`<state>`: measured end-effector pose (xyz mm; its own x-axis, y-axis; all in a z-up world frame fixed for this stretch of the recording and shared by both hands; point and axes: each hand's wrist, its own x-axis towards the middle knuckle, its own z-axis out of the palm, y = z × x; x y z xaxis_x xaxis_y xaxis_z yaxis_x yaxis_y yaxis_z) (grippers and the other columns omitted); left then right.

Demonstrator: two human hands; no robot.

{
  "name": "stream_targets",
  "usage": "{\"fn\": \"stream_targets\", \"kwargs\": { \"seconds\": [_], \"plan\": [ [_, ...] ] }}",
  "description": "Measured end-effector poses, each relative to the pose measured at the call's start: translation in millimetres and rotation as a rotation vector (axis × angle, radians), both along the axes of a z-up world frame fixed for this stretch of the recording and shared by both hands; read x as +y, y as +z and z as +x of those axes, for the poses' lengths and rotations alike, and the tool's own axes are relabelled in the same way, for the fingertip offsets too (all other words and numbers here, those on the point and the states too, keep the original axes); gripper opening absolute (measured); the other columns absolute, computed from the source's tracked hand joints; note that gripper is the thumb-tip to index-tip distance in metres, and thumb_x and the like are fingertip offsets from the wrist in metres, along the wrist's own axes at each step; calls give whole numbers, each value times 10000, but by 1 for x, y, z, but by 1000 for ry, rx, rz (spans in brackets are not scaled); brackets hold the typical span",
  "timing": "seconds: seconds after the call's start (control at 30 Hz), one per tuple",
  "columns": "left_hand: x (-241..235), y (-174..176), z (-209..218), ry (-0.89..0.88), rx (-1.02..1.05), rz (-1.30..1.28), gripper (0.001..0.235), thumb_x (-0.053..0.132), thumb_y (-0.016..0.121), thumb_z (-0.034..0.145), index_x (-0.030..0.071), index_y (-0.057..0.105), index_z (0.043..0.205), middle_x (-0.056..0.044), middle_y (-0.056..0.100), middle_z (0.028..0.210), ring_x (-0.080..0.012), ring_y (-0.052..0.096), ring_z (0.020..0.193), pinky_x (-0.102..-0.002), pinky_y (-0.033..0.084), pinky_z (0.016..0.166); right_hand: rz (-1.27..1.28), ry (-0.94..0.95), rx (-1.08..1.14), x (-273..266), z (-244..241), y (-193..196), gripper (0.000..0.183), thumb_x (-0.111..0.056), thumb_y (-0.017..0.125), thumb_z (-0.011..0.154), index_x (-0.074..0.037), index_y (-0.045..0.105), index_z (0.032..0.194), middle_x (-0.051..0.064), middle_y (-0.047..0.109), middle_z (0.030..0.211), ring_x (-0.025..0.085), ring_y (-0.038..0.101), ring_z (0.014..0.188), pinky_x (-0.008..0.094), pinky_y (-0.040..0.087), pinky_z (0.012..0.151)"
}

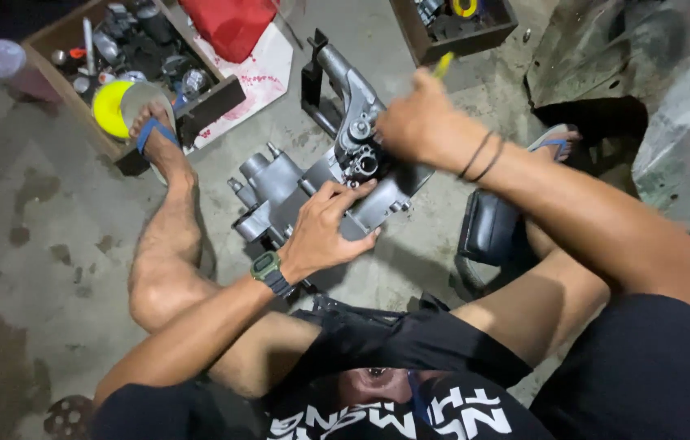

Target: A person is sitting on the floor cleaning the internal components and crevices of a motorcycle engine casing using a small yellow cleaning tool.

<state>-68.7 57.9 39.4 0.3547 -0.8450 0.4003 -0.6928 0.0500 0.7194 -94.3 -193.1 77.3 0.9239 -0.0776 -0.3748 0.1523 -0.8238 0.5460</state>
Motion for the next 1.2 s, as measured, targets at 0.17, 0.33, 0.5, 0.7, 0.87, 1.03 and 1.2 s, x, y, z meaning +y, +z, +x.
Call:
{"fn": "stream_targets", "kwargs": {
  "seconds": [0.17,0.33,0.5,0.7,0.87,1.03,1.2],
  "plan": [
    [1,-3,-2,-5,25,-2,670,285,816,721,19,663,1317,-137,631,992,-217,597,748,-310,522,711,139,67,-214,0,-13,8,200,-264,588,908,-190,709,767,45,731,696,253,611,585,487,339,923],
    [-3,-4,2,12,41,9,642,288,815,734,24,676,1303,-115,625,975,-202,583,729,-298,510,718,85,-75,-49,-7,-19,40,185,-261,586,953,-223,752,882,34,785,765,221,683,624,529,355,1010],
    [-2,-1,2,-6,8,-17,664,270,834,701,30,680,1300,-87,578,855,-199,533,687,-294,475,661,152,78,-274,11,-26,27,249,-255,572,920,-207,729,732,71,756,727,269,659,557,453,314,962],
    [-3,-5,1,-1,30,17,694,302,830,720,72,661,1353,-57,531,824,-173,480,673,-287,443,659,86,76,-361,-17,-58,68,131,-258,637,896,-158,688,827,72,704,675,249,521,452,423,369,889],
    [-5,-22,9,-29,-2,-114,742,415,839,683,119,671,1342,-87,661,750,-245,621,812,-340,510,763,361,-274,-158,34,-52,74,168,-238,586,958,-264,746,1000,28,796,861,287,760,925,508,310,916],
    [-2,-23,11,-56,-6,-110,739,427,833,702,102,657,1342,-108,710,807,-240,612,835,-347,505,771,581,-339,-289,-6,-75,59,102,-262,687,952,-165,720,958,106,768,839,388,697,954,548,341,948],
    [-7,-20,13,-91,27,-122,702,346,836,713,44,655,1320,-169,748,1023,-302,643,895,-403,508,768,865,-326,-301,18,-82,75,150,-303,656,957,-167,634,896,88,732,820,354,639,939,531,305,952]
  ]
}}
